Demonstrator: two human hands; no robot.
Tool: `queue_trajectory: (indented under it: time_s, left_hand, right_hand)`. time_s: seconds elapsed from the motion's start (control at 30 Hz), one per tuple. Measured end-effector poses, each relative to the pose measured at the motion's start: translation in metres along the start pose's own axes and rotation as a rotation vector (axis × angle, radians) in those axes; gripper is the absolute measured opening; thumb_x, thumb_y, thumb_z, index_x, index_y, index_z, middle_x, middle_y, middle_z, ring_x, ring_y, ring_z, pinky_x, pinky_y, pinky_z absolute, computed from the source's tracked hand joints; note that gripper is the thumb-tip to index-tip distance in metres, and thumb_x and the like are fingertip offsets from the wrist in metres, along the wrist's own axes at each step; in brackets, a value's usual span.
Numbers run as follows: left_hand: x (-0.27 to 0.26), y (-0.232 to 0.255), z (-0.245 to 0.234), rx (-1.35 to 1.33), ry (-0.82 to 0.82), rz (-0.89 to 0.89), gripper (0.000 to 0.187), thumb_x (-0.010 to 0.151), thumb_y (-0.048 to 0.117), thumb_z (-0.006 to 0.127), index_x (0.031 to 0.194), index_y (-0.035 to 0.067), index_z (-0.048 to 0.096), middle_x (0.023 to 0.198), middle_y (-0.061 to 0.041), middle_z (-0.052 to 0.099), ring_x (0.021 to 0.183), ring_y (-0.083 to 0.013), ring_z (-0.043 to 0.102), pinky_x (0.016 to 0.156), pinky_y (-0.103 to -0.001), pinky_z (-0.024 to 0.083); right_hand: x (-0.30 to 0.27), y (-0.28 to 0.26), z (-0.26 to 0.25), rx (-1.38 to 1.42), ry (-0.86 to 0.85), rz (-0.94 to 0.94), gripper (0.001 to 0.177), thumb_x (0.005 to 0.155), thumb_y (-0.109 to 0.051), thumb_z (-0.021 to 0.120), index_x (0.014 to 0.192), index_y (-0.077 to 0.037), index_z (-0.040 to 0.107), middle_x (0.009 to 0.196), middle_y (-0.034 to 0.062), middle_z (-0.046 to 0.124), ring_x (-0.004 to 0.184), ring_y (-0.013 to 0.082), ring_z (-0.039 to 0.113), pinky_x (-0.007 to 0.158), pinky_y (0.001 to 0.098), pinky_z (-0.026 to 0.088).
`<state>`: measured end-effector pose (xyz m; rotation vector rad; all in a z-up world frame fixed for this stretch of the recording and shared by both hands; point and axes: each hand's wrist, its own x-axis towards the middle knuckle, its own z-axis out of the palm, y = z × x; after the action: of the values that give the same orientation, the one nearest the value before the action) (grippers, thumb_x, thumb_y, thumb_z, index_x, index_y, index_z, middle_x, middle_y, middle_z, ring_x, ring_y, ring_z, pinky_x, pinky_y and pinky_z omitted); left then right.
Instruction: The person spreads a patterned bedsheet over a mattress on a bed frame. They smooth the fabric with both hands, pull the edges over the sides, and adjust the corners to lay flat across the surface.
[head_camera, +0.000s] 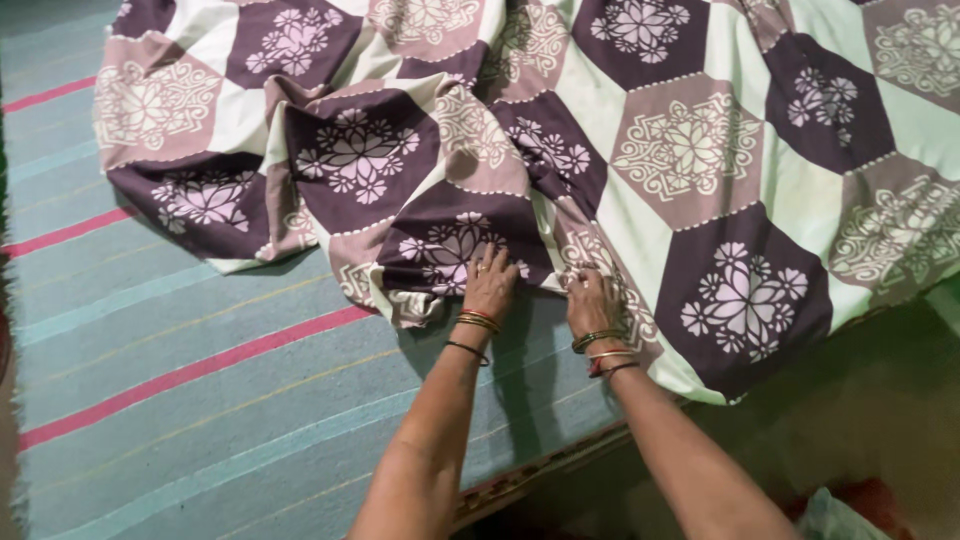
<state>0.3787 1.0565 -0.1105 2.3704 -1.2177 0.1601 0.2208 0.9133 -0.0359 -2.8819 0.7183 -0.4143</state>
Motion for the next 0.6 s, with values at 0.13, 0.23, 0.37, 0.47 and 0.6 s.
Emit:
queue_trajectory:
  time_s: [0.13,0.23,0.37,0.47,0.6]
  left_hand:
    - [-0.004,-0.007,-0.039,-0.227,-0.035,-0.048,0.023,0.093,0.018,0.055,0.113,0.011,0.063,0.118,-0.019,0.071,0.123,-0.0371,0.062,0.109,-0.056,0.043]
    - [-0.018,-0.03,-0.078,-0.228,-0.326,-0.15,0.025,0.095,0.031,0.058,0.106,0.012,0.068,0.094,-0.019,0.074,0.092,-0.04,0.071,0.083,-0.051,0.056]
    - [-0.039,-0.061,-0.113,0.098,-0.652,-0.027,0.029,0.082,0.041,0.064,0.096,0.019,0.076,0.099,-0.014,0.076,0.092,-0.0345,0.073,0.08,-0.049,0.058]
    - [-0.058,-0.059,-0.136,0.17,-0.629,-0.093,0.04,0.084,0.046,0.068,0.112,0.018,0.072,0.112,-0.014,0.072,0.105,-0.0331,0.069,0.09,-0.048,0.055]
    - [-0.071,-0.016,-0.136,0.027,-0.211,0.258,0.065,0.076,0.038,0.074,0.133,0.011,0.057,0.134,-0.018,0.058,0.127,-0.0358,0.057,0.105,-0.051,0.044]
  right_hand:
    - [-0.019,-0.033,-0.007,-0.037,0.296,-0.324,0.017,0.073,-0.017,0.068,0.089,-0.011,0.068,0.118,0.016,0.064,0.115,0.0371,0.064,0.098,0.0533,0.049]
    - [-0.043,-0.058,0.009,0.233,-0.184,-0.226,0.014,0.098,-0.017,0.062,0.108,-0.009,0.067,0.099,0.014,0.07,0.093,0.0336,0.069,0.086,0.0456,0.055]
    - [-0.074,-0.094,-0.001,0.396,-0.215,-0.241,0.026,0.095,-0.021,0.061,0.118,-0.008,0.065,0.097,0.0165,0.071,0.089,0.0351,0.071,0.078,0.0451,0.056]
    - [-0.071,-0.103,-0.023,0.435,-0.129,-0.227,0.044,0.091,-0.029,0.069,0.126,-0.005,0.06,0.116,0.0199,0.067,0.104,0.0377,0.067,0.088,0.0458,0.054]
    - [-0.069,-0.092,-0.032,0.337,0.01,-0.295,0.074,0.084,-0.035,0.076,0.143,-0.001,0.047,0.143,0.0253,0.052,0.131,0.0414,0.051,0.108,0.0497,0.042]
